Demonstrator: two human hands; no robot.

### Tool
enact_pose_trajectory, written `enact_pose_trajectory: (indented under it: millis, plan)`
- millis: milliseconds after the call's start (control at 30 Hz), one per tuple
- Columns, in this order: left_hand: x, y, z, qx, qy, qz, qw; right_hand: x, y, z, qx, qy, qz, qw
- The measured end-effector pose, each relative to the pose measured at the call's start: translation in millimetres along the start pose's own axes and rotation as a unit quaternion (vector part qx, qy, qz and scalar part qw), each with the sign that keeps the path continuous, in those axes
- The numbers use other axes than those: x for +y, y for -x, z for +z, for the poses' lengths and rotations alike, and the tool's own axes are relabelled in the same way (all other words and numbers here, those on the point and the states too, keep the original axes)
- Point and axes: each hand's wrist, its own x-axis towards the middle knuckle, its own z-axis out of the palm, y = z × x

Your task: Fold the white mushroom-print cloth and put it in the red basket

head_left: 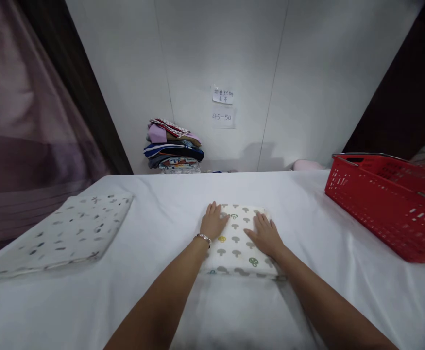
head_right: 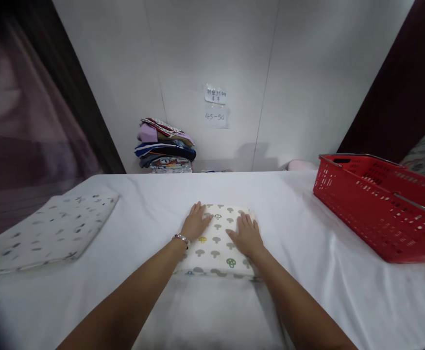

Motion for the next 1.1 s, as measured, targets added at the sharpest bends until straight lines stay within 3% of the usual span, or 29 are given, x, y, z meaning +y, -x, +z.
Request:
enact_pose_trajectory:
  millis: [100,233,367,500,567,700,833,933,1100]
  plan:
    - [-7.1,8.4,-13.1,0.003,0.036,-0.096,0.995,12.2,6.1,-3.6,0.017,-0.088,0.039,0.995]
    - [-23.1,28.8,-26.0,-0.059,0.055,-0.174,0.982,31.7,28.3,1.0,0.021,-0.165,0.108,0.980]
    - [-28.0,37.0,-30.6,-0.086,0.098,-0.149,0.980,33.4,44.8,8.9,0.035,-0.201,0.123,0.971]
    - [-29.4,13.5,-45.9,-0.062,0.115,-0.120,0.984,13.2,50.2,9.0,0.022,-0.205,0.122,0.971]
    - [-36.8,-2.2,-55.2,-0.047,0.105,-0.124,0.986,0.8,52.6,6.9,-0.008,-0.187,0.092,0.978]
    - [-58.8,-14.0,-61.1,-0.074,0.108,-0.147,0.980,-11.4,51.5,-0.2,-0.035,-0.116,0.040,0.992]
    - [-71.0,0.1,-58.1,-0.067,0.121,-0.138,0.981,-14.6,35.9,-13.0,0.030,-0.059,-0.020,0.998]
    - [-75.4,17.3,-59.6,-0.054,0.115,-0.138,0.982,-30.4,28.0,-16.9,0.049,-0.038,-0.092,0.994]
    - [-79.4,42.5,-58.0,-0.046,0.086,-0.164,0.982,-62.7,44.1,8.5,-0.062,0.024,-0.247,0.967]
